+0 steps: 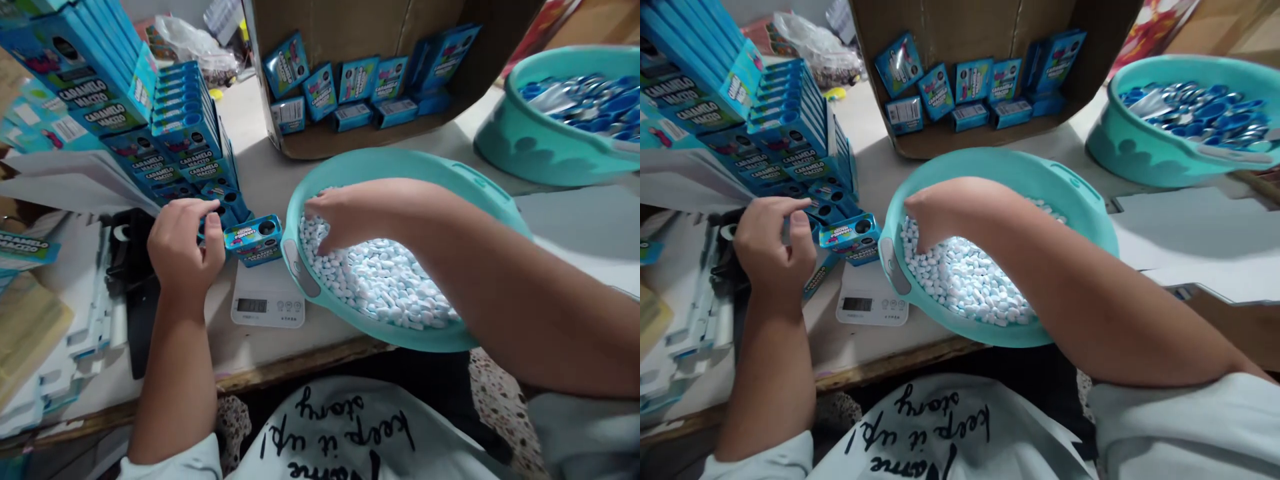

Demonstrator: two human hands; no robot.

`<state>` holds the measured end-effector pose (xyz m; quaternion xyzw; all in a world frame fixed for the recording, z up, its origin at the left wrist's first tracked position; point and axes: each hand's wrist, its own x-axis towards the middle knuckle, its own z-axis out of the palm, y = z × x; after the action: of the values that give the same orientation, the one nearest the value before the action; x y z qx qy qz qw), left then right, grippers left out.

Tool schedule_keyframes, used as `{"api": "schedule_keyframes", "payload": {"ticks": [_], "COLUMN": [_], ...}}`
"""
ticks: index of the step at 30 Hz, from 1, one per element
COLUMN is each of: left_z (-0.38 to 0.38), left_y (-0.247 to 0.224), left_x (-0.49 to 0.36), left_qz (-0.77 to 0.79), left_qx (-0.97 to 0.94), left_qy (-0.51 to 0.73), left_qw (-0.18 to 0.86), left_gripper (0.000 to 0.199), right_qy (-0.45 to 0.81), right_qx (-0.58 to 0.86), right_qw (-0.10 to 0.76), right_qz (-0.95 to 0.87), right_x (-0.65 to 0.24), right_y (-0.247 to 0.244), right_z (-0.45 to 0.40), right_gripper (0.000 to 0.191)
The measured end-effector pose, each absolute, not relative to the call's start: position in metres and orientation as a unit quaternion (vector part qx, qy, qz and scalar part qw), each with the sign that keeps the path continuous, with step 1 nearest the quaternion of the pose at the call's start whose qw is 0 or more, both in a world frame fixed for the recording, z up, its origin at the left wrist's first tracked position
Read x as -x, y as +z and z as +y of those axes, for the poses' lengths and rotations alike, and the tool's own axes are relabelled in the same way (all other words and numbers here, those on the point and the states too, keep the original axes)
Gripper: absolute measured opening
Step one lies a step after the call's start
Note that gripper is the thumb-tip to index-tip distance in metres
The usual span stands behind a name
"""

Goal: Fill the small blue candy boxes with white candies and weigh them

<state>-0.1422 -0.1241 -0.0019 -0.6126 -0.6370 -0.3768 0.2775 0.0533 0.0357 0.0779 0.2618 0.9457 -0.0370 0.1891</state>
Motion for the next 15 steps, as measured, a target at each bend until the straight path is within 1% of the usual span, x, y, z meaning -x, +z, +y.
{"api": "schedule_keyframes", "payload": {"ticks": [2,4,6,9,13,15], "left_z": [-0.124,-0.124,-0.124,-0.125,-0.124,-0.123], "left_y": [-0.001,-0.001,-0.001,-0.001,-0.001,-0.001], "left_x": [0.143,0.143,0.145,0.146,0.145,0.145], "left_qz": [-0.660,-0.678,-0.689,-0.703,-0.711,-0.712], "left_qx": [0.578,0.549,0.535,0.529,0.527,0.526], "left_qy": [-0.392,-0.405,-0.407,-0.393,-0.385,-0.386], "left_qw": [0.277,0.272,0.270,0.269,0.261,0.258], "left_gripper": [0.023,0.022,0.022,0.020,0.021,0.021], "right_qy": [-0.013,-0.003,0.001,0.000,-0.004,-0.018], "right_qx": [-0.252,-0.234,-0.217,-0.233,-0.266,-0.276], "right_qw": [0.201,0.176,0.162,0.197,0.235,0.233], "right_qz": [0.946,0.956,0.963,0.952,0.935,0.932], "right_x": [-0.050,-0.047,-0.046,-0.045,-0.044,-0.044], "right_y": [0.075,0.073,0.072,0.075,0.080,0.079], "right_z": [0.031,0.028,0.027,0.023,0.017,0.018], "right_gripper": [0.036,0.027,0.028,0.030,0.020,0.021]}}
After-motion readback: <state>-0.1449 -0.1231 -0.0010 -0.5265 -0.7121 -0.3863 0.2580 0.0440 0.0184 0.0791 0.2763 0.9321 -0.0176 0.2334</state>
